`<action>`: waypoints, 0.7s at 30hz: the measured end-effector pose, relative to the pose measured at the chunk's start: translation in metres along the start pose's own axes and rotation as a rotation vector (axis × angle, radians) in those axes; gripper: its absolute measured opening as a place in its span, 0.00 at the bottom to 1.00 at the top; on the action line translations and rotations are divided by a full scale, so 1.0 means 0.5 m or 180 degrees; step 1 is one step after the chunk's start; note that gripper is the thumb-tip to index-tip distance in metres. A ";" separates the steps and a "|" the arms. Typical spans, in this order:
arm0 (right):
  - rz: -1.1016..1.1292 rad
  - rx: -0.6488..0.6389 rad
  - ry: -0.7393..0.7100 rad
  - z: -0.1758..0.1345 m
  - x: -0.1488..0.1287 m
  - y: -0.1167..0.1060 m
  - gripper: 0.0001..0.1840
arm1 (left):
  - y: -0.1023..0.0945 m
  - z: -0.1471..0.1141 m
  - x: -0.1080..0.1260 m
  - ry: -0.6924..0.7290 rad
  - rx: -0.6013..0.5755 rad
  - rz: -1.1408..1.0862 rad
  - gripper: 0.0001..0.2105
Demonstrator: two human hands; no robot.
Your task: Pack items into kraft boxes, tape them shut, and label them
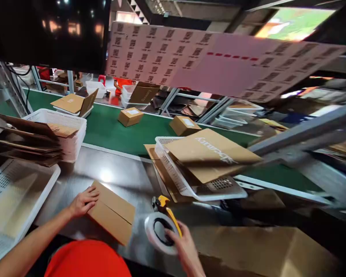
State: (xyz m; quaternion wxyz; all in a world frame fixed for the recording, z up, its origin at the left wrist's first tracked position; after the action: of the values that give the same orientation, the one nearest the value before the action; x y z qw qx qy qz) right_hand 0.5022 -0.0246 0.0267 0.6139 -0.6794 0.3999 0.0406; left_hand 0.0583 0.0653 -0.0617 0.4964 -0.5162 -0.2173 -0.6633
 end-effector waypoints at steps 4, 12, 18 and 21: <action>-0.0254 0.0153 -0.2321 -0.113 -0.317 0.010 0.33 | -0.001 -0.001 -0.011 -0.0114 -0.0010 -0.0231 0.16; -0.1737 -0.0625 -0.3797 -0.150 -0.427 0.192 0.41 | 0.019 0.003 0.015 -0.0490 -0.0053 0.0131 0.15; -0.1629 -0.0875 -0.3800 -0.133 -0.394 0.178 0.39 | 0.058 -0.018 0.038 -0.2840 0.1887 -0.2514 0.20; -0.1660 -0.0954 -0.3798 -0.131 -0.394 0.180 0.37 | 0.151 0.001 0.081 -0.3657 0.1846 -0.4569 0.22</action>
State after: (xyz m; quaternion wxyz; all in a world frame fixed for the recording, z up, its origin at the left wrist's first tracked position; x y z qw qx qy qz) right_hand 0.2868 0.0223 0.0778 0.6185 -0.6928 -0.1956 0.3149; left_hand 0.1260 0.0170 -0.0421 -0.1014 -0.3636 -0.8465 -0.3755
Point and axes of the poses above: each hand's wrist, its own z-axis towards the middle knuckle, its own y-axis out of the palm, x = y × z, the point moved 9 cm from there along z, towards the middle knuckle, and after that the axes turned 11 degrees about -z, right-handed, at the moved point
